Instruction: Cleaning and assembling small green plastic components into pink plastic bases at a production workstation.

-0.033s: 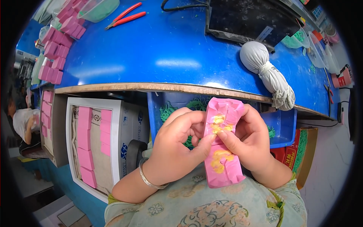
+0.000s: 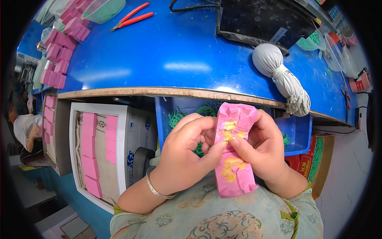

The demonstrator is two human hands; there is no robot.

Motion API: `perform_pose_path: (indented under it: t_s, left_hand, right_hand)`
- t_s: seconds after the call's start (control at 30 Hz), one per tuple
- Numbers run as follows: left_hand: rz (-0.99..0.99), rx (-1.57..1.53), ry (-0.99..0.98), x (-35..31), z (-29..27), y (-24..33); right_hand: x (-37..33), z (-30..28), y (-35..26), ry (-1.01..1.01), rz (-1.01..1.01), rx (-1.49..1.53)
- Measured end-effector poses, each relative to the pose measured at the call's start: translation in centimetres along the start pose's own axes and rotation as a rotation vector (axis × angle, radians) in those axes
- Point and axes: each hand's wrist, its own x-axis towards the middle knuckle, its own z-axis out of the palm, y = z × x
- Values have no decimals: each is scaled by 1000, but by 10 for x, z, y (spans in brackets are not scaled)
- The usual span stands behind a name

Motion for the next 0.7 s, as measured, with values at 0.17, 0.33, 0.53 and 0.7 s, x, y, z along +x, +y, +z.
perform_pose_path:
  t_s: [0.17,0.33,0.53,0.7]
  left_hand:
    - [-73,-235,-4,-1,1,4]
    - [-248,-409,-27,-3,-3,10]
    - [-253,-452,-40,-3,-2,7]
    - [-260,-472,-24,-5,-1,5]
  right_hand:
    - [0,1,-1,-20,11,78]
    - [-1,1,-3,6,59,173]
    - [-2,0,-1,-15,72,193]
    - [-2,0,0,-27,59,183]
